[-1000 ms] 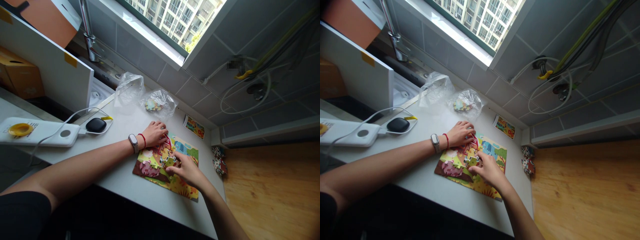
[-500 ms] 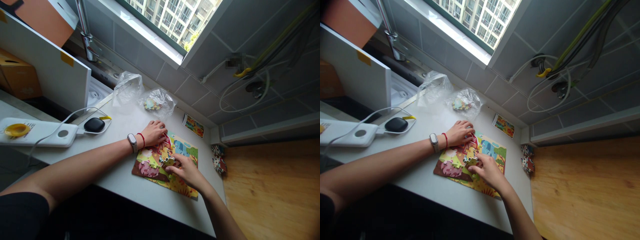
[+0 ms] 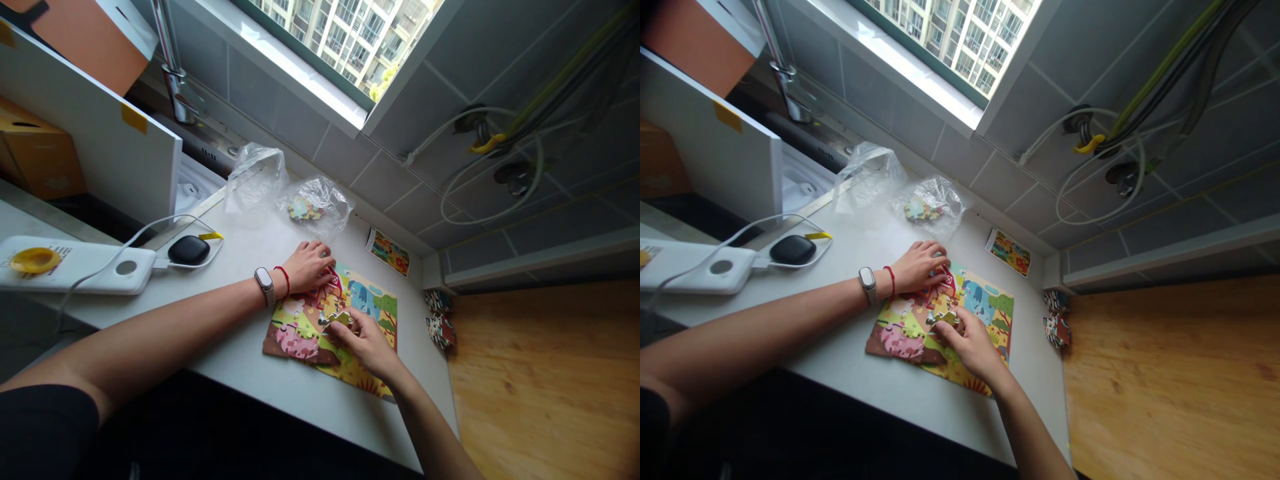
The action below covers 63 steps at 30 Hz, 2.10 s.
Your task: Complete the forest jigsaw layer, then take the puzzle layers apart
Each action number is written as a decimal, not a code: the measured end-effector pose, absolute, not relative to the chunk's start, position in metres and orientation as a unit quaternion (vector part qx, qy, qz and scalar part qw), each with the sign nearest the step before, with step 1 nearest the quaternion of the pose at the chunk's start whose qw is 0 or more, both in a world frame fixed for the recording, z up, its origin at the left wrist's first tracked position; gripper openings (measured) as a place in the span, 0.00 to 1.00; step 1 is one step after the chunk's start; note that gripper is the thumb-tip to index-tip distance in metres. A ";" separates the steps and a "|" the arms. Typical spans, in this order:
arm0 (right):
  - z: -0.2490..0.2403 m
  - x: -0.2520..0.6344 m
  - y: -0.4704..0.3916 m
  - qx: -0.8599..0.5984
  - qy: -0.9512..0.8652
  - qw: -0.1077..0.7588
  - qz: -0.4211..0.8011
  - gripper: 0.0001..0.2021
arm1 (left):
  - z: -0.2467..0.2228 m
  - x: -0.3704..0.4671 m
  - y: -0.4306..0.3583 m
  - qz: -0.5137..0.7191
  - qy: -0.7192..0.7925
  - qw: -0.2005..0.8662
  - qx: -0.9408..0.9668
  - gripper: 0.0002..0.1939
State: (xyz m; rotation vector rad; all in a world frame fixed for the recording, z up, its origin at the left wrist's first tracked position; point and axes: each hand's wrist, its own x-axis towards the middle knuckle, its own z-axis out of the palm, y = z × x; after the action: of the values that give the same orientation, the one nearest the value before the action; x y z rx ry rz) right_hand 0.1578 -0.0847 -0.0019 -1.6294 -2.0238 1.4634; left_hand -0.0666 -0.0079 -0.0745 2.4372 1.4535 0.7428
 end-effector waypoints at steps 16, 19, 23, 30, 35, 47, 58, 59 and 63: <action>-0.009 0.153 -0.093 -0.550 -0.699 0.063 0.453 0.17 | -0.070 -0.068 -0.010 0.248 0.495 0.109 0.826 0.16; -0.007 0.156 -0.094 -0.547 -0.684 0.077 0.476 0.18 | -0.071 -0.068 -0.010 0.247 0.495 0.109 0.826 0.16; -0.009 0.159 -0.096 -0.544 -0.672 0.102 0.493 0.17 | -0.072 -0.067 -0.010 0.249 0.498 0.106 0.824 0.17; -0.010 0.168 -0.092 -0.571 -0.669 0.130 0.457 0.16 | -0.074 -0.067 -0.009 0.249 0.499 0.108 0.823 0.17; -0.004 0.175 -0.082 -0.597 -0.628 0.231 0.442 0.19 | -0.071 -0.068 -0.008 0.257 0.493 0.109 0.824 0.16; -0.036 0.138 -0.045 -0.543 -0.545 0.472 0.430 0.19 | -0.051 -0.063 -0.012 0.355 0.333 0.241 0.840 0.15; -0.045 0.146 -0.033 -0.535 -0.486 0.546 0.425 0.21 | -0.057 -0.072 -0.005 0.355 0.367 0.296 0.807 0.10; -0.046 0.149 -0.032 -0.540 -0.486 0.545 0.419 0.22 | -0.057 -0.072 -0.004 0.361 0.359 0.300 0.807 0.10; -0.050 0.160 -0.030 -0.564 -0.525 0.501 0.394 0.29 | -0.055 -0.070 -0.004 0.426 0.317 0.357 0.768 0.10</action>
State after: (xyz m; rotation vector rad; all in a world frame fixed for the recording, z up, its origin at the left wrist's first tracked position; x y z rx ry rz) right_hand 0.1605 -0.0304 -0.0499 -1.3625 -1.2704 0.9534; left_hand -0.0703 -0.0042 -0.0548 1.9833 0.8196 1.1009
